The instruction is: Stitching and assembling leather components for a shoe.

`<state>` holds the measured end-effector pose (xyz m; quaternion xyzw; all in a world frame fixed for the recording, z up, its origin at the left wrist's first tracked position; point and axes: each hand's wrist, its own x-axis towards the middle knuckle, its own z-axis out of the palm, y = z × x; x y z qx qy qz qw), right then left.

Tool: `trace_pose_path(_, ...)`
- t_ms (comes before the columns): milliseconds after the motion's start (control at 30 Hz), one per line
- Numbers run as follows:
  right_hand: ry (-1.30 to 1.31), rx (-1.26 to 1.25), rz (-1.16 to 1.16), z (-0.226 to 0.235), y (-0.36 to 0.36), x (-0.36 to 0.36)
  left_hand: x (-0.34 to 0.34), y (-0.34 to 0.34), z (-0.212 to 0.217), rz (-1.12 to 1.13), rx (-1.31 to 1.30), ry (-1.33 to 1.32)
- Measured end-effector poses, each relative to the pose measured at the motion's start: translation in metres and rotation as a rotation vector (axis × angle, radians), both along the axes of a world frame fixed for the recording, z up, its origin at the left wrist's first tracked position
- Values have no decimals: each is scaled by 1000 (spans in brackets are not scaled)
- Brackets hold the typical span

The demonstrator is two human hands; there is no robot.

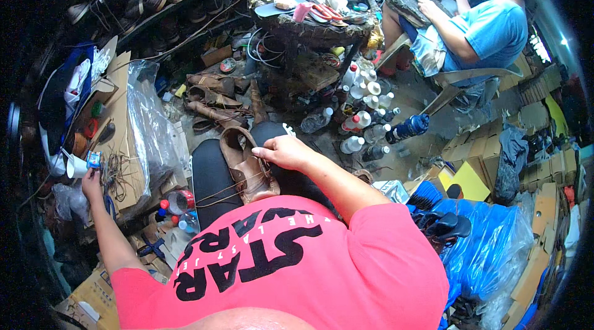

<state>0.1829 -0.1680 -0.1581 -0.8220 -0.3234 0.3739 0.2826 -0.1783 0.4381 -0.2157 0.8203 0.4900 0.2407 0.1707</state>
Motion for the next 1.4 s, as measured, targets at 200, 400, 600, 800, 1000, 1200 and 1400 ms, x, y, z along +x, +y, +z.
trace_pose_path(200,-42,-18,34,2,0,0,11,-22,24,-18,183,107)
trace_pose_path(400,-26,-11,27,4,0,0,1,-36,30,-65,207,24)
trace_pose_path(600,-44,-19,38,0,2,0,1,-40,30,-83,116,-64)
trace_pose_path(800,-10,-5,1,2,-1,-1,6,-63,50,-86,378,208)
trace_pose_path(1000,-13,-17,25,8,0,-1,11,-79,65,-225,609,358)
trace_pose_path(1200,5,4,4,7,-4,-1,2,-111,82,-198,523,251)
trace_pose_path(1400,37,30,-37,1,-3,-1,-30,-200,123,-14,391,151)
